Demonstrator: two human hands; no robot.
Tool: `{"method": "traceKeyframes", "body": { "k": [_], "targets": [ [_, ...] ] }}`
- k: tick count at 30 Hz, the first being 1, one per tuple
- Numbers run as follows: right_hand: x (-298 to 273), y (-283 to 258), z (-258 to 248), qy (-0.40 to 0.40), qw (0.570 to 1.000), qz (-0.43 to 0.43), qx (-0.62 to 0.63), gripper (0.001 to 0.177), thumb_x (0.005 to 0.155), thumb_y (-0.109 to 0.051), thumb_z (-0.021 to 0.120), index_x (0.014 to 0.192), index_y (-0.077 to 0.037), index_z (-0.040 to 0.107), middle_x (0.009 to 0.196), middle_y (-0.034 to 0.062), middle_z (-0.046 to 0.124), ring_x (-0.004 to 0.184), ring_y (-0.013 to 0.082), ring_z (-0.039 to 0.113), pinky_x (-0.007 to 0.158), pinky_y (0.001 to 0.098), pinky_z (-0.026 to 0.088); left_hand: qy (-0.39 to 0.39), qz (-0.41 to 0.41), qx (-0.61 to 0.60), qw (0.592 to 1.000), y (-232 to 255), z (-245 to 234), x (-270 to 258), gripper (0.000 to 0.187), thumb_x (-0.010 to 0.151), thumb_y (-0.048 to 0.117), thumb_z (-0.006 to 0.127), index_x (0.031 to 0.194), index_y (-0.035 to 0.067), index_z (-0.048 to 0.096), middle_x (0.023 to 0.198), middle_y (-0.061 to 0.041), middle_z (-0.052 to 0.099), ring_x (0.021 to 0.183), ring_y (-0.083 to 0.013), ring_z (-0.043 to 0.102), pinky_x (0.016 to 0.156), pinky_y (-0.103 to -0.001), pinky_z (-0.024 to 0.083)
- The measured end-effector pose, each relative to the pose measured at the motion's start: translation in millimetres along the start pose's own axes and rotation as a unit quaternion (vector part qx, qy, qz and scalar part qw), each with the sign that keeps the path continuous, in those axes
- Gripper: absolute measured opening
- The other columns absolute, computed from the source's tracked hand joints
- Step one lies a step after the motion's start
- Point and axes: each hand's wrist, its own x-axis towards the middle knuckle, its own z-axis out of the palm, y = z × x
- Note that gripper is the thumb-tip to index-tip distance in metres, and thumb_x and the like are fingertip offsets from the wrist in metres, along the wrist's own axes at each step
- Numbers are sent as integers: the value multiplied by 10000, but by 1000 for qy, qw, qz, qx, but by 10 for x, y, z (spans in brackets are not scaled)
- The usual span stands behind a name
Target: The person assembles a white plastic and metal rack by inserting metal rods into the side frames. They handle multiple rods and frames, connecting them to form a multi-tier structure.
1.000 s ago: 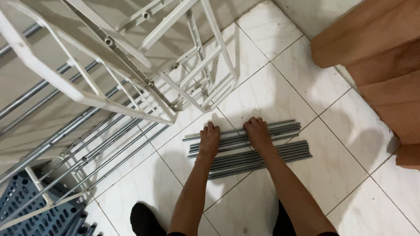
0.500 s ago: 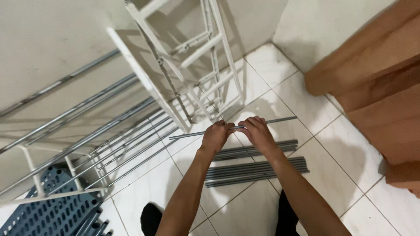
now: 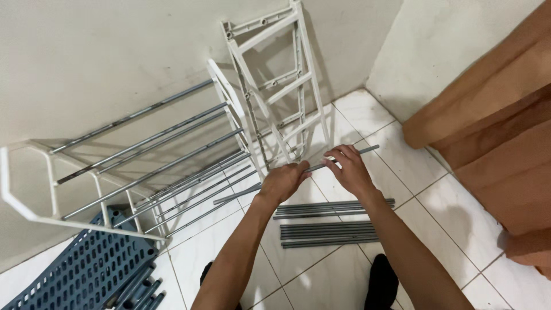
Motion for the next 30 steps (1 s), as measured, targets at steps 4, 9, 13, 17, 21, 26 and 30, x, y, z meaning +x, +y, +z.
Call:
{"method": "traceKeyframes", "body": {
  "k": [4,9,13,17,21,26,30],
  "targets": [
    [186,-190,-86,53,998,-6,22,175,978,-183,703,991,-13,740,988,99,701,986,299,621,903,428,477,6,36,33,999,159,-459,-133,293,1040,314,507,1254,147,620,948,-174,732,900,-396,705,753,-524,550],
    [594,-497,-288,90,995,-40,-20,217,1015,-155,680,870,1,722,834,91,682,863,287,622,850,439,448,116,120,92,982,221,-1014,-187,180,1029,226,544,1098,72,608,996,-149,710,871,-366,714,733,-496,565],
    [835,-829,-372,102,990,-77,-54,263,1004,-178,700,792,-23,694,763,89,649,753,289,623,722,431,479,168,138,119,969,165,-1392,-281,195,963,206,582,1088,71,648,948,-164,690,836,-365,707,668,-476,563],
    [951,-1084,-373,108,984,-135,-53,242,979,-217,716,816,-42,674,769,79,644,722,280,648,639,409,519,129,75,152,977,-5,-1537,-400,229,1017,311,586,1062,103,669,917,-133,693,849,-346,705,721,-468,564],
    [932,-1180,-330,28,979,-185,-83,372,868,-370,767,776,-26,663,719,92,652,662,283,663,558,409,523,253,129,157,946,-138,-1482,-536,180,1001,246,590,1033,82,656,920,-122,671,845,-326,708,730,-445,573],
    [902,-1115,-202,-48,986,-143,-68,299,971,-317,683,807,-68,703,763,63,693,692,281,678,621,426,542,166,61,127,976,-151,-1364,-647,292,985,361,614,1029,81,686,846,-135,689,719,-355,704,621,-468,555],
    [1091,-1082,-112,-23,997,-72,34,281,1032,-271,639,930,-25,731,876,132,715,752,307,684,676,422,536,160,23,128,979,-168,-1360,-695,282,1028,363,594,997,100,689,869,-123,710,772,-346,709,672,-465,557]
  ]
}}
